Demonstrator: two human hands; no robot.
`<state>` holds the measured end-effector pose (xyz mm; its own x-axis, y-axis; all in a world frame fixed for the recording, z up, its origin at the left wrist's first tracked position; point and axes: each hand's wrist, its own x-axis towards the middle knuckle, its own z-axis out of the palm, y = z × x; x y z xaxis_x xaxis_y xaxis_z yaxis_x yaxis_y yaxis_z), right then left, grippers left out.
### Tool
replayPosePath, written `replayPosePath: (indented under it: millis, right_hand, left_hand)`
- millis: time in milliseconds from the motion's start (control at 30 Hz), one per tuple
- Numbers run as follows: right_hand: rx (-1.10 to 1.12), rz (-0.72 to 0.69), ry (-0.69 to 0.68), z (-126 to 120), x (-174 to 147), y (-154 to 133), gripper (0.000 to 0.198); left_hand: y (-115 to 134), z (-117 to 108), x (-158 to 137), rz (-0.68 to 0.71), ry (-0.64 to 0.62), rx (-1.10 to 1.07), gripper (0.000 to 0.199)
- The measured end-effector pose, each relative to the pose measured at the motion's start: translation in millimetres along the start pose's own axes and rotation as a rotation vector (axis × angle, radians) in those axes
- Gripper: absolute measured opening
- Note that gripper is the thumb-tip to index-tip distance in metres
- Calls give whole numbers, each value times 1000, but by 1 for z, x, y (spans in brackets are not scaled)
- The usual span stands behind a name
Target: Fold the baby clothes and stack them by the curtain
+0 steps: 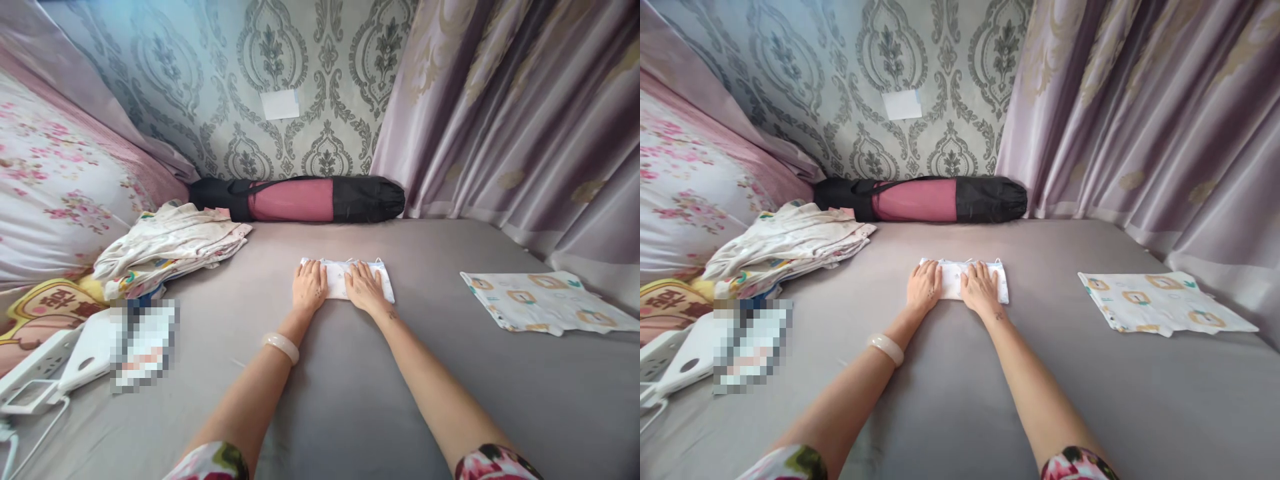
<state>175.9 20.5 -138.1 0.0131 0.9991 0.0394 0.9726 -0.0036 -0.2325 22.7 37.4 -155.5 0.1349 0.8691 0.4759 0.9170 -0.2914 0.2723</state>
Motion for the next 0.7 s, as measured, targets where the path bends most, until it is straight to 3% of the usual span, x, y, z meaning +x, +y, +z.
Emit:
replayPosePath:
  millis: [100,267,433,700]
  right_hand:
    - [15,-58,24,-3,3,-14,54]
    - [24,-183,70,5,5,-33,52]
    - [17,-182,106,16,4,-31,50]
    - [0,-193,96,6,7,-46,51]
  left_hand:
    - [-2,-4,1,-144,89,-55,43]
    - [-7,-7,2,-301,97,-130,46]
    - [-9,-8,4,-380,130,-186,45]
    - [-12,-10,5,-473,232,-296,48]
